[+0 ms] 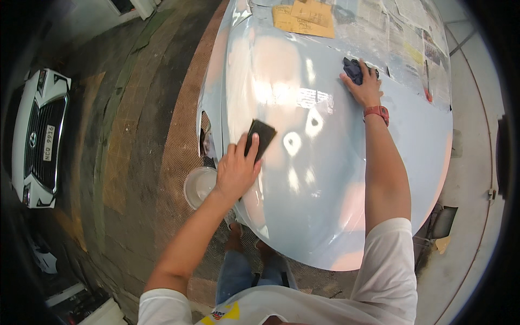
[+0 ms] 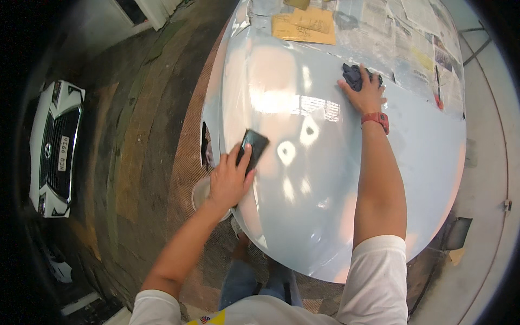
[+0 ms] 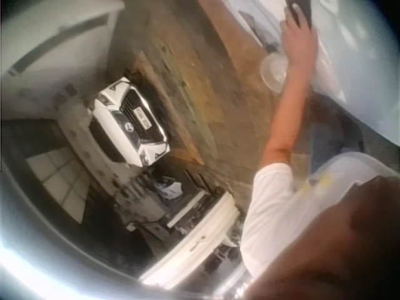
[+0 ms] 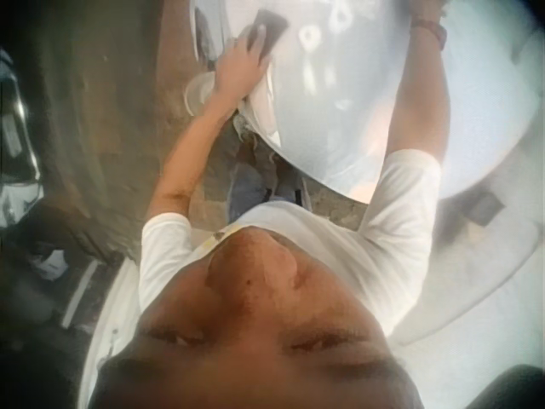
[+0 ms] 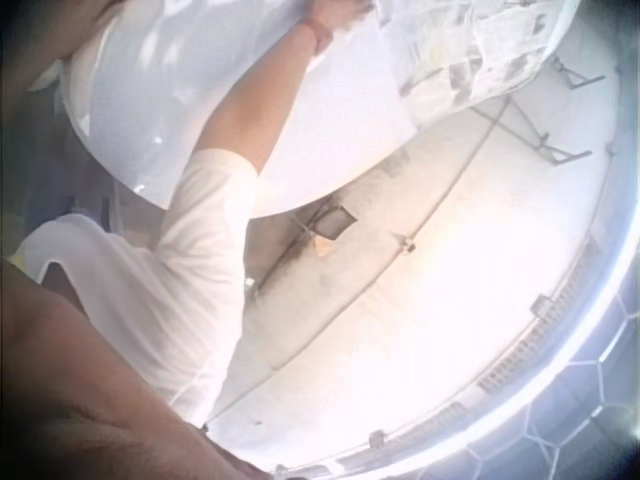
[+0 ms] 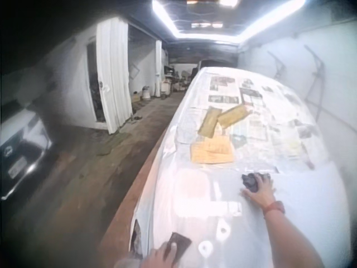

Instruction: The person is sanding the hood of a white car using a sanding block and a cloth. They repeatedly dip the sanding block into a bucket of water and wipe the surface while working on the hood.

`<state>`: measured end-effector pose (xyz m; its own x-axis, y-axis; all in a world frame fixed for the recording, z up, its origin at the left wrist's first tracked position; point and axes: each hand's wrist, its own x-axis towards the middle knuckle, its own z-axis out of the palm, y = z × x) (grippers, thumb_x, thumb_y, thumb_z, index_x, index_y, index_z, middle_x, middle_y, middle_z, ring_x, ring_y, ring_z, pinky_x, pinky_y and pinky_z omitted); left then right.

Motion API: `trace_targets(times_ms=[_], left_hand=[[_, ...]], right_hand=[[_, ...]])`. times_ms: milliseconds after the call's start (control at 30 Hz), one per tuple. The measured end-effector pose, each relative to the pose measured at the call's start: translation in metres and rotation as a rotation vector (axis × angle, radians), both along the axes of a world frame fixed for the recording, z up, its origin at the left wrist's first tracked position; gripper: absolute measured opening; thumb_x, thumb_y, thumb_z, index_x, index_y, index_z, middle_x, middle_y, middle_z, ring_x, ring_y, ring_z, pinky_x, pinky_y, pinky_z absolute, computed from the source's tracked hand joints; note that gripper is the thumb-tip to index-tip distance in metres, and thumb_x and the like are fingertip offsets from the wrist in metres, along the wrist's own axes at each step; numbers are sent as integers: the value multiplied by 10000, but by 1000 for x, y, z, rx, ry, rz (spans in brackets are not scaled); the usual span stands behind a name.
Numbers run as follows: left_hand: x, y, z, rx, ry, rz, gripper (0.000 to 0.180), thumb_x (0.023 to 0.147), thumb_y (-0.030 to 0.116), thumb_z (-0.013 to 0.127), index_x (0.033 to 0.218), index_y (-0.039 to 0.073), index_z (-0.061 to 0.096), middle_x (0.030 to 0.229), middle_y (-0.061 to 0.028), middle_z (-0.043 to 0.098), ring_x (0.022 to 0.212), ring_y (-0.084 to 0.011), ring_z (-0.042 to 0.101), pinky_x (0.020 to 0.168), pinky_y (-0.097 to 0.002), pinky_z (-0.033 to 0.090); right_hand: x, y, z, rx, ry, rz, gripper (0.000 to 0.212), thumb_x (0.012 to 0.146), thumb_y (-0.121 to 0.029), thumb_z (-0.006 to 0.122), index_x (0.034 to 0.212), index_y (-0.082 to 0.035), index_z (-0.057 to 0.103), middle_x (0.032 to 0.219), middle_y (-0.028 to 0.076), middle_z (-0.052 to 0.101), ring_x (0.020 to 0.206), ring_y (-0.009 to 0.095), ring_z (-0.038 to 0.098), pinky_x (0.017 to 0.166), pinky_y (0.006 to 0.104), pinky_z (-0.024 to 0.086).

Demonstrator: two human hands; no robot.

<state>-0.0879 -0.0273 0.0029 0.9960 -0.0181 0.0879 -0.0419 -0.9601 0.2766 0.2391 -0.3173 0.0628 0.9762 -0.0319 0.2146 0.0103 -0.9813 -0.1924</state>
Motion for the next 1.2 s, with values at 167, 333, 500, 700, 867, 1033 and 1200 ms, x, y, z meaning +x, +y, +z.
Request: trace_targets(times_ms=[167,333,500,700,867,1033,1200], left_hand=[[166,53,31,36,-134,249,722,1062,404,644,1662,66,426,1536,-233,524,1337,-415,546,1019,-542,577],[211,55,26,-27,-273,364,743,1032,402,676,1645,49,449,1555,-272,505,1419,-460,491,1094,-568,525],[157,35,11,58,-117,147,763,1031,367,664,1660,19,409,1542,-306,493,1395,-483,498,1111,-574,519],[278,75,45,26,-184,288,747,1066,408,612,1671,26,397,1595,-317,443,1482,-478,425,1236,-544,399],[306,112,9,-85,-364,121,774,1095,392,560,1719,17,296,1773,-313,213,1662,-473,155,1356,-501,181],[235,57,1,-145,-277,-26,719,1113,236,529,1709,-52,250,1780,-346,152,1667,-503,124,1364,-525,148],[202,36,4,-160,-157,-128,736,1099,224,533,1731,-6,232,1797,-326,112,1667,-520,104,1357,-560,140]], right_hand=[[5,47,-34,181,-254,304,472,882,-472,870,1128,-96,724,1305,179,699,1287,428,609,1074,493,514],[-27,206,4,504,-78,544,335,900,-363,829,969,-70,683,930,179,771,884,424,753,806,523,600],[-15,230,20,377,-43,649,316,901,-269,819,1111,-77,681,927,217,777,923,460,754,839,553,597],[105,13,-14,38,-201,346,576,962,-477,767,1361,-68,692,1234,205,725,1156,433,697,1031,529,526],[103,5,-28,-27,-169,271,694,1022,-701,596,1350,-96,685,1220,184,718,1186,401,671,1048,556,487],[93,6,-30,-22,-212,244,625,1035,-667,601,1298,-108,694,1191,175,713,1160,391,667,1044,550,484],[93,-5,-27,-19,-230,237,596,1039,-645,606,1292,-112,694,1182,165,710,1156,389,663,1056,544,472]])
